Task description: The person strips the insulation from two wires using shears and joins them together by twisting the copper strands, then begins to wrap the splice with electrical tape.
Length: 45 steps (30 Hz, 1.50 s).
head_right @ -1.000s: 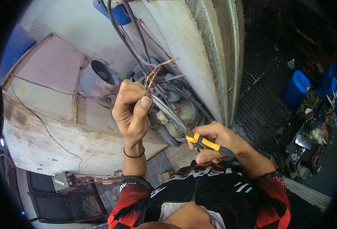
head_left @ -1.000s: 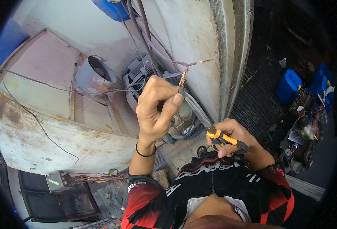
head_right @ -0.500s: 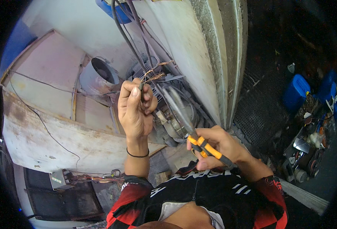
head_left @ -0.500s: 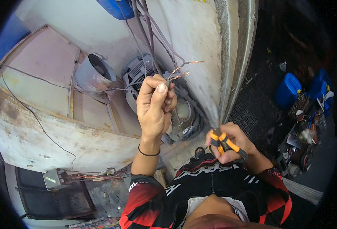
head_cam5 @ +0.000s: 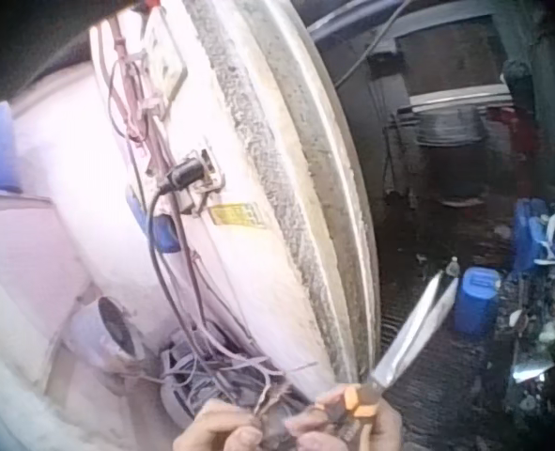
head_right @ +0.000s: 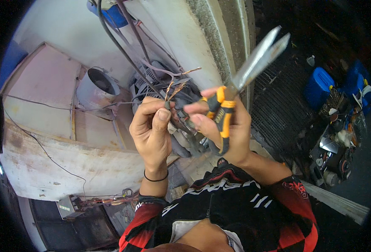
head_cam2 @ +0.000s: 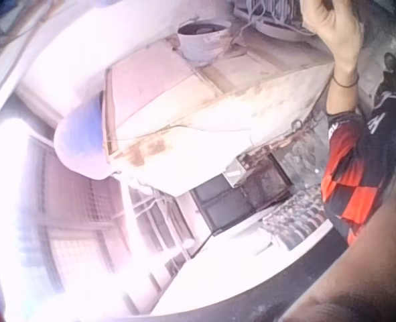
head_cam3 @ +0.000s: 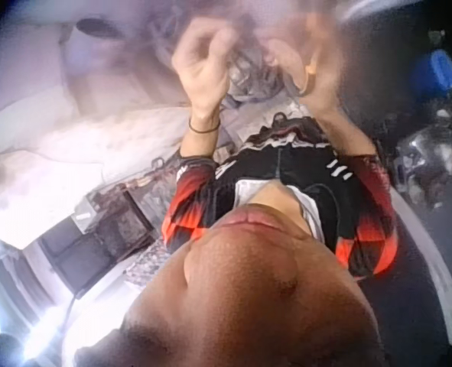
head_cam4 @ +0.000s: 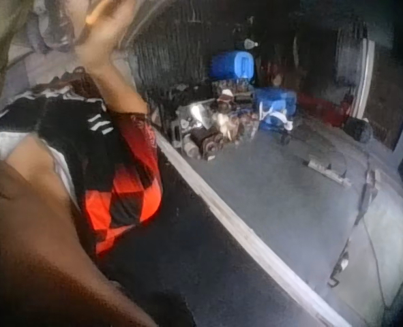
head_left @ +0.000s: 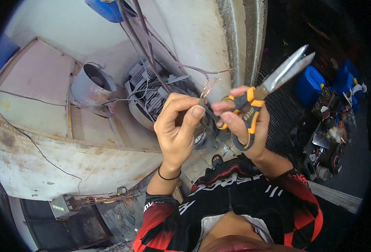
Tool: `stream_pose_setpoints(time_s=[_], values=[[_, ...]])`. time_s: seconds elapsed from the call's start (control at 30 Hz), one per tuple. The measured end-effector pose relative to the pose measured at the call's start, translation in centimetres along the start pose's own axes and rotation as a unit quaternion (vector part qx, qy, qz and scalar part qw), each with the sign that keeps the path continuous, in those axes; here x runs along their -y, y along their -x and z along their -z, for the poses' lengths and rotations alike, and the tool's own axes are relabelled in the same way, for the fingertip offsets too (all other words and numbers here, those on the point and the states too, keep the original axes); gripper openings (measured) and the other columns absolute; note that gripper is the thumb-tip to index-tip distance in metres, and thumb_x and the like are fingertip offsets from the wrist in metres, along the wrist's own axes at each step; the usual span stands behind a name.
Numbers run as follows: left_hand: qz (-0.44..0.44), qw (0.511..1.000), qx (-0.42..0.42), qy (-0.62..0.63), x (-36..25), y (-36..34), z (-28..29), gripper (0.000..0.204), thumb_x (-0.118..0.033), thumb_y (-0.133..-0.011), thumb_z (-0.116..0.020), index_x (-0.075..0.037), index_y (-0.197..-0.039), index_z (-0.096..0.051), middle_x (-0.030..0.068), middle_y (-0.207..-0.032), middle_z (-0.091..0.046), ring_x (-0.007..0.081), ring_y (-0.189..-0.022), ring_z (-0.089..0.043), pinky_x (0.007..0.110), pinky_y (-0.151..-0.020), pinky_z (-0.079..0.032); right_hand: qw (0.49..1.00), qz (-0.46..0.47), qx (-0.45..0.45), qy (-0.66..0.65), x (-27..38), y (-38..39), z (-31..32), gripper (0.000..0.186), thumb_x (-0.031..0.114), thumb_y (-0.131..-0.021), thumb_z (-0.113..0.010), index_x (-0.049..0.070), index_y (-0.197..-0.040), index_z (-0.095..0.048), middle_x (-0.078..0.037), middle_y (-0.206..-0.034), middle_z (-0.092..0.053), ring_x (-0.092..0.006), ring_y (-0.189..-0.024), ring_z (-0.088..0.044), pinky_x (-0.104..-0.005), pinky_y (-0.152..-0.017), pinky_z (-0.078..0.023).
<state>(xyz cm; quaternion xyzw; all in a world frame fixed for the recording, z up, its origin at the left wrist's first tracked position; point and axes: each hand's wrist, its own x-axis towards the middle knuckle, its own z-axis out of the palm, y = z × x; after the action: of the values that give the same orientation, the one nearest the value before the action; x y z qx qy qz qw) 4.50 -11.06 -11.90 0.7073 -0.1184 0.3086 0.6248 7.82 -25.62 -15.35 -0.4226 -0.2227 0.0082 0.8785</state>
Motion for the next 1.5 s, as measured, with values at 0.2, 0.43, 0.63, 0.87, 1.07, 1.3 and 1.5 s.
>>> stream_pose_setpoints(time_s=[0.2, 0.43, 0.63, 0.87, 1.07, 1.3, 1.5], values=[[-0.035, 0.986, 0.022, -0.164, -1.9, 0.4, -0.7, 0.013, 0.002, -0.086, -0.068, 0.005, -0.098, -0.063, 0.0068, -0.089, -0.067, 0.0071, -0.076, -0.061, 0.02, -0.066, -0.048, 0.999, 0.035, 0.023, -0.026, -0.4, -1.6, -0.5, 0.042, -0.003, -0.084, -0.066, 0.001, -0.121, -0.047, -0.01, -0.098, -0.067, -0.0115, -0.087, -0.064, -0.0248, -0.077, -0.052], [-0.104, 0.95, 0.088, -0.28, -3.4, -0.3, 0.3, 0.021, 0.006, -0.078, -0.071, 0.001, -0.099, -0.068, 0.0108, -0.083, -0.067, 0.0182, -0.07, -0.067, 0.027, -0.06, -0.053, 0.999, 0.02, 0.021, -0.014, 0.0, -1.7, -0.3, 0.041, -0.001, -0.083, -0.068, 0.0, -0.118, -0.048, -0.004, -0.09, -0.064, -0.0082, -0.085, -0.06, -0.0241, -0.08, -0.049], [-0.182, 0.91, 0.145, -0.344, -4.5, -1.0, 0.8, 0.028, 0.006, -0.074, -0.072, 0.0, -0.101, -0.068, 0.0108, -0.085, -0.066, 0.021, -0.069, -0.066, 0.029, -0.058, -0.053, 0.999, -0.008, 0.048, -0.016, 0.8, -1.9, -0.2, 0.042, 0.003, -0.082, -0.071, 0.001, -0.117, -0.048, -0.003, -0.089, -0.063, -0.0076, -0.082, -0.058, -0.0236, -0.076, -0.048], [-0.233, 0.893, 0.166, -0.346, -5.6, -1.8, 1.2, 0.032, 0.011, -0.067, -0.072, 0.002, -0.098, -0.071, 0.0123, -0.082, -0.068, 0.0193, -0.068, -0.067, 0.027, -0.059, -0.053, 0.996, -0.012, 0.087, -0.021, 1.8, -1.6, -0.4, 0.044, 0.004, -0.081, -0.072, 0.001, -0.118, -0.048, -0.003, -0.088, -0.063, -0.007, -0.082, -0.057, -0.023, -0.075, -0.047], [-0.304, 0.867, 0.188, -0.348, -5.2, -1.5, 2.0, 0.036, 0.004, -0.067, -0.074, 0.003, -0.103, -0.068, 0.0123, -0.083, -0.065, 0.0213, -0.069, -0.066, 0.031, -0.058, -0.055, 0.993, -0.023, 0.113, -0.012, 2.0, -1.3, -0.5, 0.045, 0.004, -0.081, -0.071, 0.001, -0.118, -0.047, -0.004, -0.09, -0.062, -0.0078, -0.084, -0.057, -0.0245, -0.078, -0.047], [-0.289, 0.903, 0.113, -0.297, -4.2, -0.2, 1.5, 0.034, 0.007, -0.065, -0.073, 0.001, -0.099, -0.07, 0.0112, -0.079, -0.064, 0.0195, -0.067, -0.064, 0.028, -0.056, -0.052, 0.99, -0.047, 0.122, -0.051, 2.5, -0.7, -0.9, 0.048, 0.003, -0.081, -0.07, 0.0, -0.121, -0.044, -0.005, -0.092, -0.062, -0.0084, -0.087, -0.057, -0.0255, -0.081, -0.047], [-0.258, 0.932, 0.061, -0.246, -3.1, 0.6, 0.9, 0.029, 0.01, -0.064, -0.072, 0.001, -0.091, -0.069, 0.0116, -0.081, -0.066, 0.0187, -0.065, -0.063, 0.026, -0.056, -0.051, 0.993, -0.032, 0.114, -0.009, 2.4, -0.4, -1.0, 0.048, 0.004, -0.082, -0.07, -0.001, -0.121, -0.044, -0.004, -0.092, -0.06, -0.0072, -0.085, -0.057, -0.0242, -0.079, -0.047]])
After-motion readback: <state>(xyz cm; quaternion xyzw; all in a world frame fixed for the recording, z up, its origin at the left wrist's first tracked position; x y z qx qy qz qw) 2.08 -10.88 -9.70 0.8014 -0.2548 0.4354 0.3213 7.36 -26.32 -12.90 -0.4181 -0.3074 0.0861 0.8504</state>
